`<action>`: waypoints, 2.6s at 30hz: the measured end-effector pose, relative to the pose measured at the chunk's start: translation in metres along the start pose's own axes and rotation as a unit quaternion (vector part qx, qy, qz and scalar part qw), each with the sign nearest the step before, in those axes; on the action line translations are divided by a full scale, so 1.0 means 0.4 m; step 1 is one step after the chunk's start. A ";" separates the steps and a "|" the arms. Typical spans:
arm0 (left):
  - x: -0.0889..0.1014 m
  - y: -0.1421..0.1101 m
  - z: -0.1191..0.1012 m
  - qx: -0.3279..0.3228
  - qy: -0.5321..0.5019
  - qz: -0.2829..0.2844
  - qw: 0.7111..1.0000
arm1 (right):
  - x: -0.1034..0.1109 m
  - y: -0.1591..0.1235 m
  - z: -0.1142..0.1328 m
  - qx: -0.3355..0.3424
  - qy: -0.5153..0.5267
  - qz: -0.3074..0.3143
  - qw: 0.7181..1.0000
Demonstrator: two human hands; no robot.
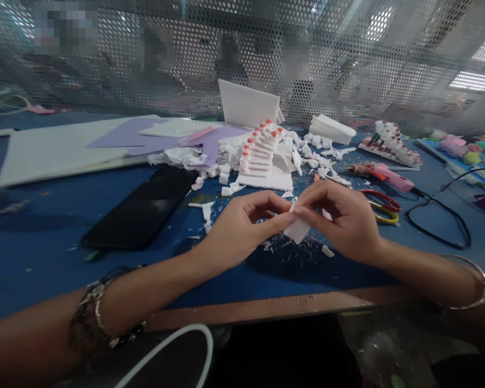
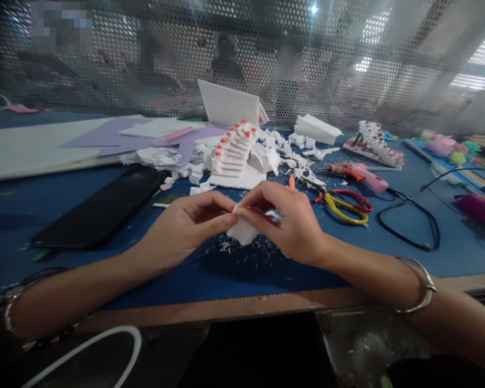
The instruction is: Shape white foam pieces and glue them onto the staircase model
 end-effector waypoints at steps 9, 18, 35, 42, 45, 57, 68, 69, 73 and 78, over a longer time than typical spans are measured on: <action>0.001 -0.001 -0.005 -0.011 0.032 0.025 0.999 | -0.005 -0.005 -0.010 -0.024 0.052 0.016 0.998; 0.023 0.002 0.015 0.029 0.001 -0.019 0.999 | -0.006 0.001 0.006 0.043 -0.046 0.037 0.997; 0.013 0.000 0.023 0.048 -0.012 0.005 0.999 | 0.004 -0.023 0.059 0.201 -0.195 0.053 0.959; 0.008 0.005 0.026 0.046 0.029 0.014 0.998 | 0.010 -0.005 0.056 0.166 -0.170 0.028 0.971; 0.010 0.005 0.024 0.027 0.039 0.013 0.999 | 0.005 0.004 0.037 0.113 -0.121 0.047 0.985; 0.016 -0.015 -0.046 -0.117 0.176 -0.038 0.977 | -0.003 -0.006 -0.003 0.002 -0.049 0.019 0.999; 0.033 -0.001 -0.012 -0.039 0.046 -0.047 0.997 | 0.000 -0.001 -0.042 -0.085 0.109 0.013 0.990; 0.033 -0.001 -0.007 -0.033 0.017 -0.047 0.998 | -0.003 -0.002 -0.046 -0.096 0.122 0.014 0.988; 0.021 0.000 0.014 -0.004 -0.085 -0.029 0.996 | -0.015 -0.001 -0.052 -0.115 0.180 0.014 0.977; 0.005 0.005 0.038 0.021 -0.190 -0.013 0.982 | -0.014 0.002 -0.043 -0.096 0.206 -0.004 0.974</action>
Point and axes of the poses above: each hand's wrist, its own y-axis towards the middle knuckle, its own x-axis out of the back of the hand, z = x × y, the point moved 8 cm from there along y, towards the middle knuckle, and after that the axes turned 1 degree about z, right-handed, at the moved point
